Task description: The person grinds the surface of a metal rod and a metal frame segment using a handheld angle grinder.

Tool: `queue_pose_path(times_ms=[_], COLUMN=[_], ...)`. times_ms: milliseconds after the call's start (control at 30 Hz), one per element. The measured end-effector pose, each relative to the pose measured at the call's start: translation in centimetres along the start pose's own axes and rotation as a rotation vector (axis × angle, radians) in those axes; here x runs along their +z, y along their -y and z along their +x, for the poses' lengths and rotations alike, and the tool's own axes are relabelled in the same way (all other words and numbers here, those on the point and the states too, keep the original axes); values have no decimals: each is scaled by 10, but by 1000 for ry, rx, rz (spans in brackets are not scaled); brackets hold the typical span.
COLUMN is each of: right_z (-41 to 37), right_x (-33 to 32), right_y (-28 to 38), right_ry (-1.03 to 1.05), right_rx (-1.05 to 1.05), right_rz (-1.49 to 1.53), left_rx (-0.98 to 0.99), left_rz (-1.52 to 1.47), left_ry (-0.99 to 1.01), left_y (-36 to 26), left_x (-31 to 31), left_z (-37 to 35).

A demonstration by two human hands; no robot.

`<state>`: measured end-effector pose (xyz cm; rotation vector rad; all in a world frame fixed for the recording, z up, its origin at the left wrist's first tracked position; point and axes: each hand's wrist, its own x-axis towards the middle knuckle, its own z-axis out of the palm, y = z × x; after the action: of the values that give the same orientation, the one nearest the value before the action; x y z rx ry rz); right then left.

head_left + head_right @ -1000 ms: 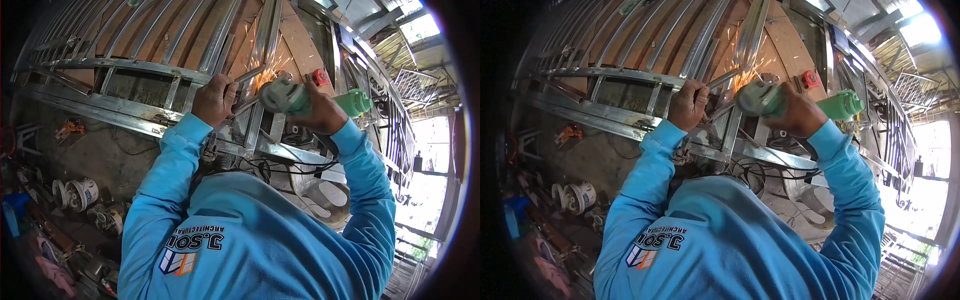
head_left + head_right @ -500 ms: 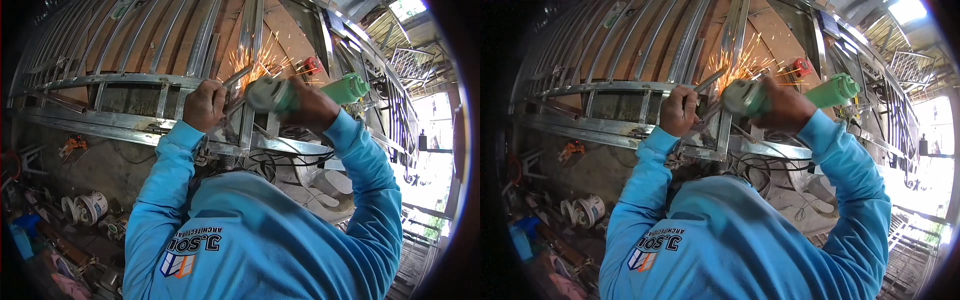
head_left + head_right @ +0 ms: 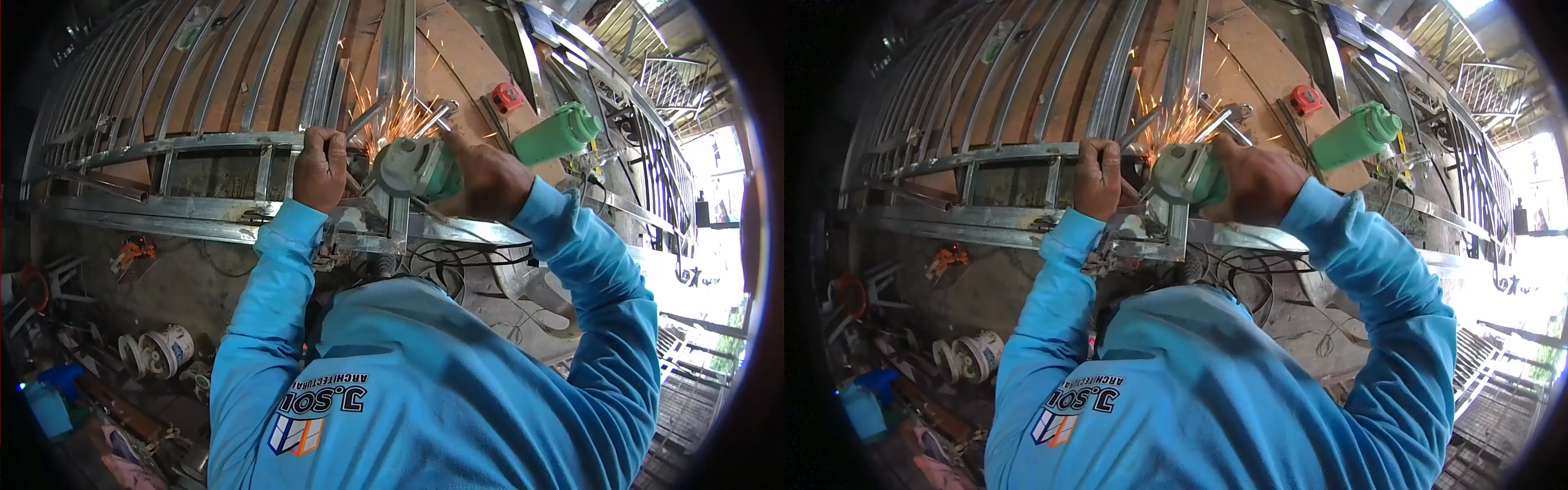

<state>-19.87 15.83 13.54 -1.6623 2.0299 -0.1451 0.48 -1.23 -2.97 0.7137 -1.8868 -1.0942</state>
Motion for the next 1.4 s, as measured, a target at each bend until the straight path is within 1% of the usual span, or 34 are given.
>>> queue_pose_path(times_ms=[33,133,200,267,300,400,433,467,500,600,633,667,700,767,800,833,900,933,967,1000,1067,1167,1200,1267,1300,1333,1400], right_z=[2,16,19,24,21,8,5,0,-8,-9,-1,-2,5,15,17,18,8,2,1,-7,-13,3,5,8,12,13,7], right_x=[0,-12,-17,-17,-17,-5,9,23,24,15,16,5,3,4,4,3,12,18,34,41,44,50,43,29,37,42,57], right_y=[-11,-48,-67,-82,-72,-40,-36,-32,-21,-18,-31,-39,-54,-80,-84,-86,-71,-59,-57,-41,-36,-70,-80,-97,-108,-110,-103], right_ry=[-27,-120,-227,-296,-262,-83,-115,-150,-152,-113,-247,-196,-246,-319,-343,-368,-295,-260,-269,-295,-171,-379,-411,-476,-508,-512,-513], right_rx=[20,140,134,127,166,120,5,-110,-115,43,-17,114,144,179,186,196,163,150,66,11,59,134,161,214,229,169,53], right_rz=[54,-20,-43,-15,-32,87,131,173,102,72,70,116,113,92,77,62,101,121,120,144,255,142,188,278,280,294,324], left_rx=[7,28,50,-99,-174,-74,37,10,-14,-39,-66,-95,-36,-103,-136,-211,-365,-335,-305,-276,-258,-285,-312,-403,-469,-536,-518], left_rz=[11,43,66,-67,-132,-30,81,58,37,11,-4,-20,46,18,7,-63,-202,-182,-161,-141,-88,-52,-56,-106,-151,-196,-222], left_ry=[-2,-38,-69,-22,6,-38,-94,-79,-65,-35,-32,-30,-51,-54,-55,-47,-20,-15,-9,-3,-4,2,15,44,60,74,60], left_y=[-1,-6,-12,-10,-9,-23,-12,-3,-4,-3,-6,-8,0,5,-2,-9,-25,-16,1,13,19,30,39,27,-1,-16,-11], left_x=[0,1,1,0,0,0,2,3,3,-1,-1,-1,1,3,2,1,0,0,-1,-2,-1,-3,-4,-6,-6,-5,-3], left_z=[1,2,5,4,4,6,9,7,6,5,4,6,6,6,7,8,7,8,7,7,7,9,9,12,13,15,16])
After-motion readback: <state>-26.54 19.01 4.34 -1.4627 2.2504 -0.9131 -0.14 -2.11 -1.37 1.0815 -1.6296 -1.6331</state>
